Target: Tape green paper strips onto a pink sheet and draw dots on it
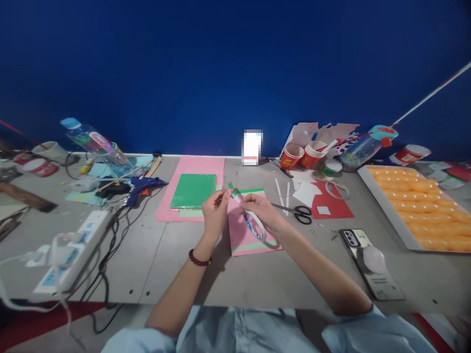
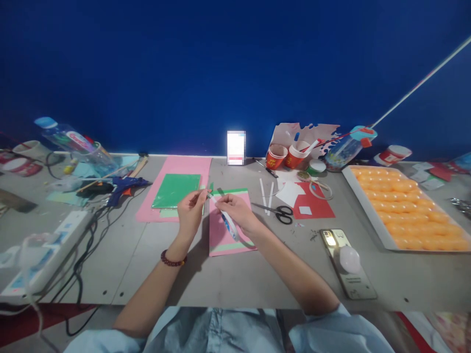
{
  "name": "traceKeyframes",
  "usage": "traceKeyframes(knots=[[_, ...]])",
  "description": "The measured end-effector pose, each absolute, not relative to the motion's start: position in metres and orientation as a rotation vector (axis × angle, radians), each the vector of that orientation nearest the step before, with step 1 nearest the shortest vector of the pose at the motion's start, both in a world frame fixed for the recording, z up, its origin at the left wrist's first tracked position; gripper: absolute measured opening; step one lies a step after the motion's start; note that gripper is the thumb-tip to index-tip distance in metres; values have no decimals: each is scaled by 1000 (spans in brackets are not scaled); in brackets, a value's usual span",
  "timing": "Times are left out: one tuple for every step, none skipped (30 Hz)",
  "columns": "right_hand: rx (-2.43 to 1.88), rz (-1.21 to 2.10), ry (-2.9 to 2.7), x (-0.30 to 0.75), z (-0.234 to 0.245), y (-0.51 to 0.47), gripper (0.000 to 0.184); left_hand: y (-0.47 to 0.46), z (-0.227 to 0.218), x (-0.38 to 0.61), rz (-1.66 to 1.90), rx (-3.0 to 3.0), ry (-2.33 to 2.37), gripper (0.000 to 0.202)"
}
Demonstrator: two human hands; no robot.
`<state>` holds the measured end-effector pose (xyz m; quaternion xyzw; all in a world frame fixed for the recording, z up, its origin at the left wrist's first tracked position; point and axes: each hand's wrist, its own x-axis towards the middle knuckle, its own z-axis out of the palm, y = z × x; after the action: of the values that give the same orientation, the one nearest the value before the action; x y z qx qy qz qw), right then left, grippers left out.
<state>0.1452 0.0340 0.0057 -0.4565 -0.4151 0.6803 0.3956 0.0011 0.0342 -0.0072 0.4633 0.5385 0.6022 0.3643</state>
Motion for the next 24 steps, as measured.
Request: traceKeyframes(knots=[[-1158, 1729, -1045, 145, 6, 34, 23, 34, -7, 1, 1552, 1198, 1388, 26], [-1162, 1732, -1038, 145, 6, 34, 22, 34, -7, 1, 1551, 1208, 1392, 26], [-1168, 1730, -1031, 145, 6, 34, 21, 34, -7, 1, 1552, 1221, 1397, 26], [-1172, 1730, -1025, 145, 6, 34, 21, 34, -7, 1, 1552, 1236, 1403, 26], [-1173, 1732, -1019, 145, 7, 34, 20, 34, -7, 1, 1552, 1251, 1407, 26], [-1173, 1739, -1012, 145, 7, 34, 20, 34, -7, 1, 1554, 1264, 1409, 26], [-1171, 1745, -1006, 145, 8, 34, 20, 34, -7, 1, 1555, 1271, 1407, 26], [-1165, 1751, -1004, 145, 8, 34, 20, 34, -7, 1, 1557, 1272, 1401, 26], [-1160, 1753, -1004, 145, 9, 34, 21, 34, -7, 1, 1560, 1263, 1391, 26], [-1156, 1753, -1004, 144, 9, 34, 21, 34, -7, 1, 1564, 1247, 1378, 26], [-1155, 1753, -1004, 144, 9, 34, 22, 34, -7, 1, 1569, 1229, 1365, 27], [-1157, 1752, -1003, 144, 10, 34, 22, 34, -7, 1, 1572, 1215, 1355, 27], [-1161, 1757, -1001, 144, 10, 34, 23, 34, -7, 0, 1575, 1203, 1350, 27], [-1170, 1764, -995, 143, 10, 34, 23, 34, -7, 0, 1574, 1196, 1349, 27], [-1177, 1772, -988, 143, 10, 35, 23, 34, -7, 0, 1569, 1193, 1351, 28], [-1181, 1775, -983, 142, 9, 35, 24, 34, -7, -1, 1560, 1194, 1354, 28], [-1181, 1778, -981, 142, 9, 35, 23, 34, -7, -1, 1551, 1197, 1355, 28], [-1177, 1780, -979, 141, 8, 35, 23, 34, -8, -2, 1543, 1201, 1359, 28], [-1166, 1782, -976, 141, 8, 35, 22, 34, -8, -2, 1536, 1207, 1367, 28], [-1153, 1784, -974, 140, 7, 35, 22, 35, -9, -2, 1534, 1211, 1380, 27], [-1142, 1788, -970, 140, 7, 34, 22, 36, -10, -3, 1538, 1211, 1392, 27], [-1136, 1791, -965, 139, 6, 34, 23, 37, -11, -3, 1547, 1202, 1399, 26], [-1136, 1792, -962, 139, 6, 34, 23, 38, -12, -3, 1560, 1185, 1396, 25], [-1140, 1789, -961, 138, 5, 33, 24, 38, -13, -2, 1578, 1157, 1382, 24]])
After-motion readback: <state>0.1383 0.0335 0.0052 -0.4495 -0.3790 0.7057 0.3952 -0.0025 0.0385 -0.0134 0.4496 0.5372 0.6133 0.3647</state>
